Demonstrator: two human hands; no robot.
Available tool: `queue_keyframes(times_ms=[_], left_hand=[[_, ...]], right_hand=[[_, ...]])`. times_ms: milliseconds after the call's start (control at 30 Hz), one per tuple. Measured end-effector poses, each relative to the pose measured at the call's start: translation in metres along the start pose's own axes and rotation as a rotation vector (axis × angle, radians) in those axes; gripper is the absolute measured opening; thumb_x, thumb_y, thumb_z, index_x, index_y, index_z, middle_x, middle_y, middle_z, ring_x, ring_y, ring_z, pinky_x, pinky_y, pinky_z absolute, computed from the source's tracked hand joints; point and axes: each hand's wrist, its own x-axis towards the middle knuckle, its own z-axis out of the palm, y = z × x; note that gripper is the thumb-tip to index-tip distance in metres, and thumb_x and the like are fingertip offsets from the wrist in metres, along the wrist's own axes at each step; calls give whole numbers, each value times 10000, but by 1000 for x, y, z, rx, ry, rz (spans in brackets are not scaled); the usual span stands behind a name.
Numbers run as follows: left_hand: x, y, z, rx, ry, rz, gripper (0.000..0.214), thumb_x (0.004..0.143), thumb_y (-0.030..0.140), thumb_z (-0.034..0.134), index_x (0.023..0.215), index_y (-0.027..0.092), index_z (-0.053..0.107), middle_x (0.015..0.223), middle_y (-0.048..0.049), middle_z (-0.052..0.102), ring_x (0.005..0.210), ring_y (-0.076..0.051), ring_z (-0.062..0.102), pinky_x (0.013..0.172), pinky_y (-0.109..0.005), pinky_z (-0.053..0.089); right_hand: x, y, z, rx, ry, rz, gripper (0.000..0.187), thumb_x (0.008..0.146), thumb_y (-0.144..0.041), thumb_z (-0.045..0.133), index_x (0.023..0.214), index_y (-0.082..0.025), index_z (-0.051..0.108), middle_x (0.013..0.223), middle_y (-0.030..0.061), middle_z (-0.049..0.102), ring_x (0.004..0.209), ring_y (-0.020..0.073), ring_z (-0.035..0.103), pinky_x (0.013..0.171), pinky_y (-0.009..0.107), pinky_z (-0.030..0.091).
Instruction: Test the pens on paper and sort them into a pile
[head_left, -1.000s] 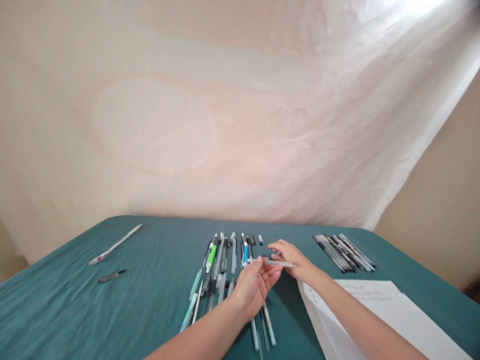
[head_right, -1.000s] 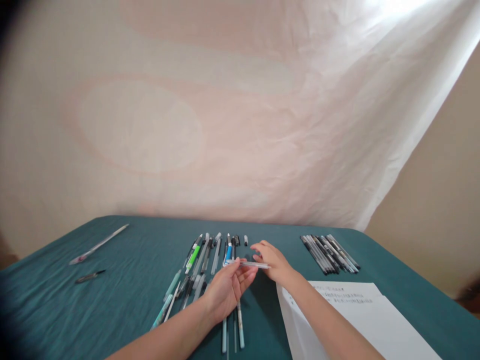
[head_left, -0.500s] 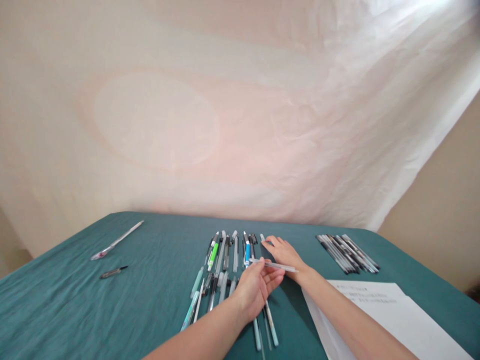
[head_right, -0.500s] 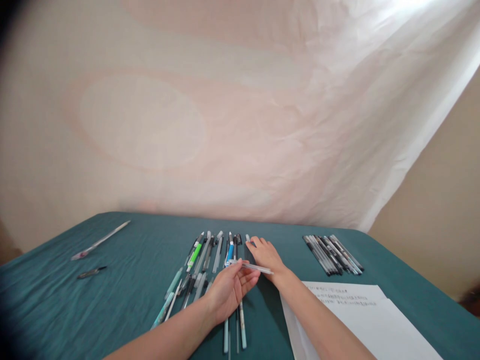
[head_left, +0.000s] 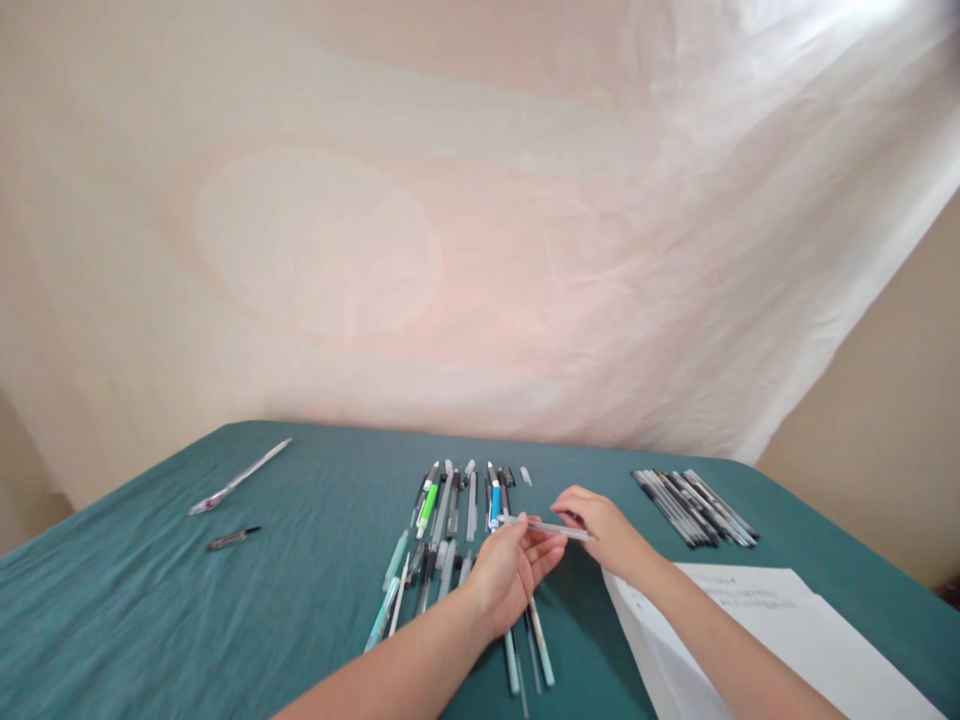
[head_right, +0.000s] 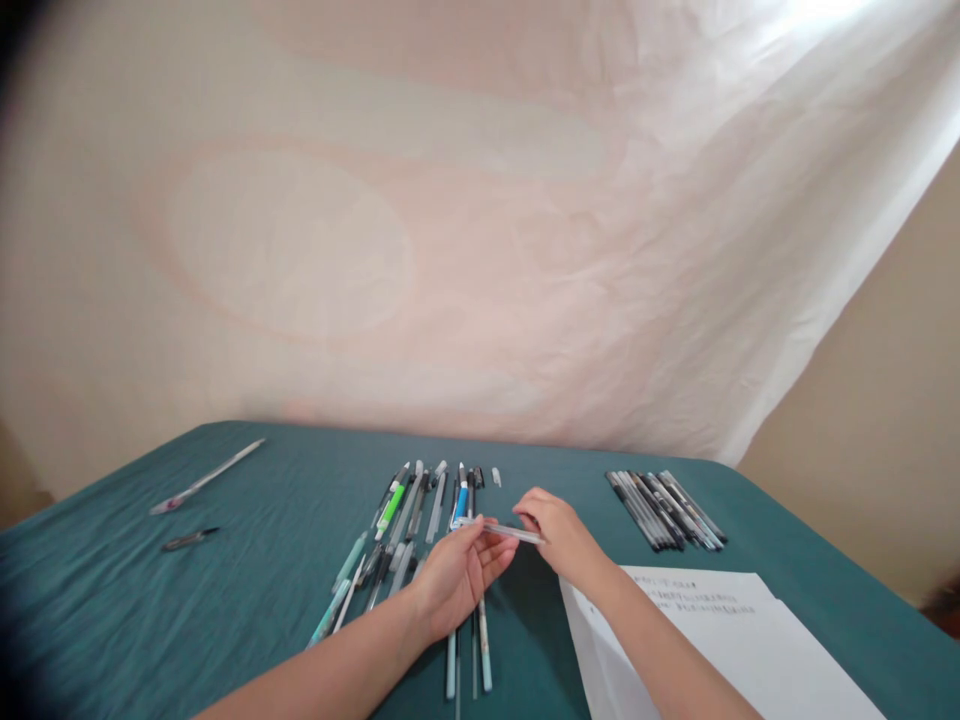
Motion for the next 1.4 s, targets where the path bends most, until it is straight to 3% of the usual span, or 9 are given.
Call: queue_keyframes(times_ms=[67, 167, 300, 633, 967, 1400], left_hand=[[0, 1, 0, -23, -12, 11, 155, 844, 233, 475, 824, 93, 537, 744, -122, 640, 711, -171, 649, 661, -257, 525], [1, 2, 1, -52, -32, 35, 116, 823, 222, 515, 835, 108, 534, 764, -111, 642, 733, -167, 648, 665, -245, 527], [4, 2, -1, -56, -30, 73, 77, 806, 181, 537, 834, 109, 529, 781, -108, 642, 750, -158, 646, 678, -230, 529], [5, 1, -2, -30, -20, 107, 53, 803, 157, 537, 825, 110, 527, 784, -108, 638, 765, -159, 645, 691, -230, 535], [6, -3, -2, 13, -49, 108, 61, 803, 144, 531, 841, 102, 508, 786, -112, 635, 767, -160, 642, 709, -237, 527], [6, -4, -3, 39, -68, 117, 50, 805, 125, 526, 836, 104, 493, 795, -106, 633, 768, -148, 640, 722, -232, 521]], right_hand=[[-4, -1, -8, 111, 100, 119, 195, 803, -232, 449, 859, -170, 625, 878, 63, 599, 698, 149, 576, 658, 279, 459], [-16, -4, -18, 292, 131, 278, 213, 784, -312, 494, 884, -167, 613, 832, 48, 625, 684, 154, 592, 648, 280, 475], [-35, -12, -27, 425, 168, 358, 251, 769, -342, 537, 924, -158, 607, 802, 46, 652, 745, 165, 601, 698, 282, 473], [-42, -40, -28, 289, 255, 231, 248, 805, -314, 500, 990, -193, 613, 988, 69, 651, 889, 189, 604, 814, 324, 467], [-43, -37, -20, 161, 283, 199, 256, 809, -313, 488, 991, -212, 636, 992, 58, 663, 904, 199, 610, 829, 342, 472], [-46, -38, -13, 125, 329, 203, 249, 818, -329, 489, 996, -230, 632, 990, 40, 664, 863, 186, 618, 710, 283, 508]])
